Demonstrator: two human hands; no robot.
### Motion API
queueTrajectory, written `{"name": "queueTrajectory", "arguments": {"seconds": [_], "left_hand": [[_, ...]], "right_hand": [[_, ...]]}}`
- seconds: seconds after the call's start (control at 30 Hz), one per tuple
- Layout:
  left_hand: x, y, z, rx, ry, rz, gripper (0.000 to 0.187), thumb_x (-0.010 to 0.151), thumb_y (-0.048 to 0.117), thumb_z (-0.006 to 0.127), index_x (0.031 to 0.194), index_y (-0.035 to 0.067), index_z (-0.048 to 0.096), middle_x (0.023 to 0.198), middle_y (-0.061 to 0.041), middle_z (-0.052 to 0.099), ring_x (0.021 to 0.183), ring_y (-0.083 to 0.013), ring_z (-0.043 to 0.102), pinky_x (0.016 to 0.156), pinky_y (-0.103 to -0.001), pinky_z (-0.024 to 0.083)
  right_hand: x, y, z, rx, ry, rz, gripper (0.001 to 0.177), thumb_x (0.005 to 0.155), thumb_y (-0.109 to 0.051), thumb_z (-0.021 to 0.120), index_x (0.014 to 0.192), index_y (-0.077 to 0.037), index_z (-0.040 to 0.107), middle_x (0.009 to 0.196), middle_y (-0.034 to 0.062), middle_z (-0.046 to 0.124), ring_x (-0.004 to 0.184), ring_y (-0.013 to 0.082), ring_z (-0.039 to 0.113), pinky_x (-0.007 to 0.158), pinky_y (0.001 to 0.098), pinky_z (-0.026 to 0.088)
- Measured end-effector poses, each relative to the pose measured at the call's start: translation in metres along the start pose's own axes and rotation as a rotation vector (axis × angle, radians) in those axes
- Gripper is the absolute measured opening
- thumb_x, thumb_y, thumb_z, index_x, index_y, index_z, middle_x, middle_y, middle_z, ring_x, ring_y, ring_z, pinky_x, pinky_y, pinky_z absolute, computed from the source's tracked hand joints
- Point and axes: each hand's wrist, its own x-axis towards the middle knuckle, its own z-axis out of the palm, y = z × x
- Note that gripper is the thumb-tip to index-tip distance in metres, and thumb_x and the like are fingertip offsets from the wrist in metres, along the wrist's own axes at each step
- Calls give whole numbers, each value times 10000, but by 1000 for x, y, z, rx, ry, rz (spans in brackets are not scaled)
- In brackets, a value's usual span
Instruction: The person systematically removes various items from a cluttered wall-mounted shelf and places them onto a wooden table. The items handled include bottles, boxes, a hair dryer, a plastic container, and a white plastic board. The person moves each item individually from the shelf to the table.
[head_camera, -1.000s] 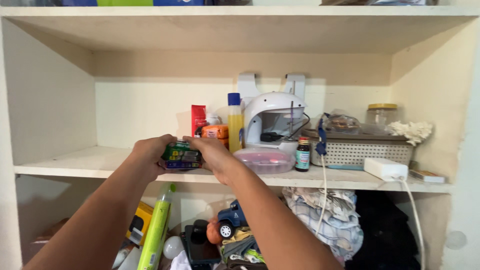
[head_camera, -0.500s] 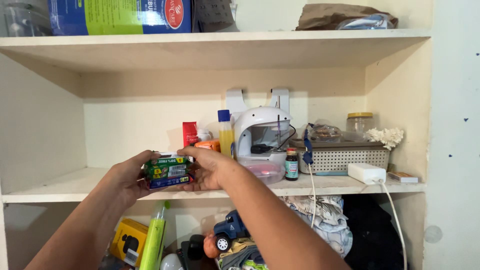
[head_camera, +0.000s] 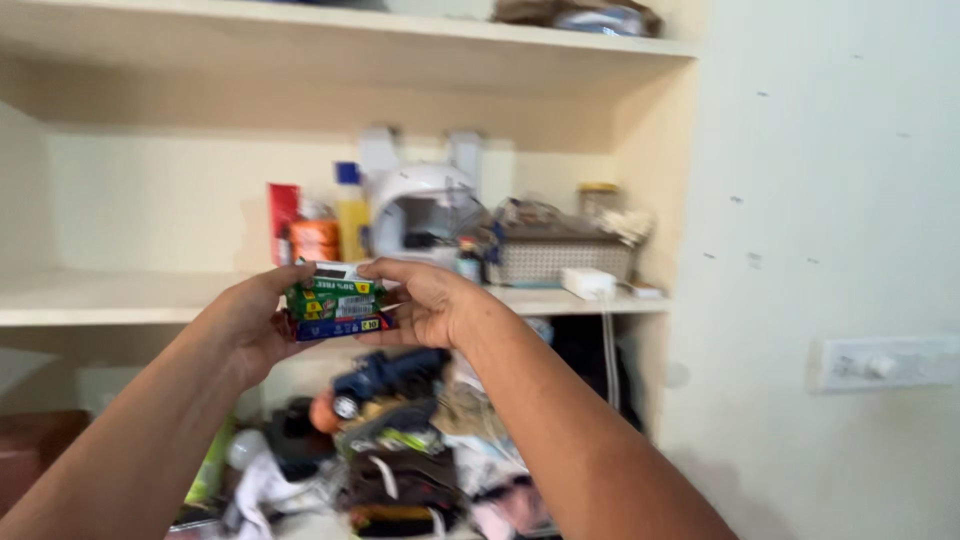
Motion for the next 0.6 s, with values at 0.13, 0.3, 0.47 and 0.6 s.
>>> {"name": "queueTrajectory", "arguments": {"seconds": [0.13, 0.3, 0.47, 0.6], "left_hand": [[-27, -40, 58, -73, -90, -50, 285, 994, 282, 607, 1182, 69, 588, 1046, -78, 677, 917, -189, 683, 816, -375, 595], [-45, -95, 143, -280, -225, -58, 173, 989, 242, 631, 1070, 89, 622, 974, -53, 680, 846, -185, 672, 787, -374, 585], [-60, -160, 243, -389, -348, -168, 204, 1014, 254, 594, 1063, 60, 635, 955, -74, 699, 830, -220, 678, 790, -385, 592], [-92, -206, 318, -373, -426, -336, 232, 1019, 236, 549, 1077, 29, 636, 961, -126, 702, 823, -282, 677, 777, -440, 588]], "right_hand": [[-72, 7, -46, -1, 37, 4, 441, 826, -320, 776, 1131, -43, 617, 1099, 195, 669, 958, 314, 715, 813, 477, 651], [-170, 5, -100, 5, 199, 5, 466, 841, -300, 779, 1162, -1, 623, 1143, 199, 675, 988, 297, 721, 841, 481, 653], [-264, 17, -158, -18, 405, -19, 484, 890, -263, 733, 1233, 40, 577, 1188, 189, 642, 1028, 313, 711, 877, 474, 643], [-338, 38, -201, 62, 524, -30, 442, 895, -266, 691, 1231, 0, 582, 1180, 169, 653, 1008, 304, 715, 854, 466, 642]]}}
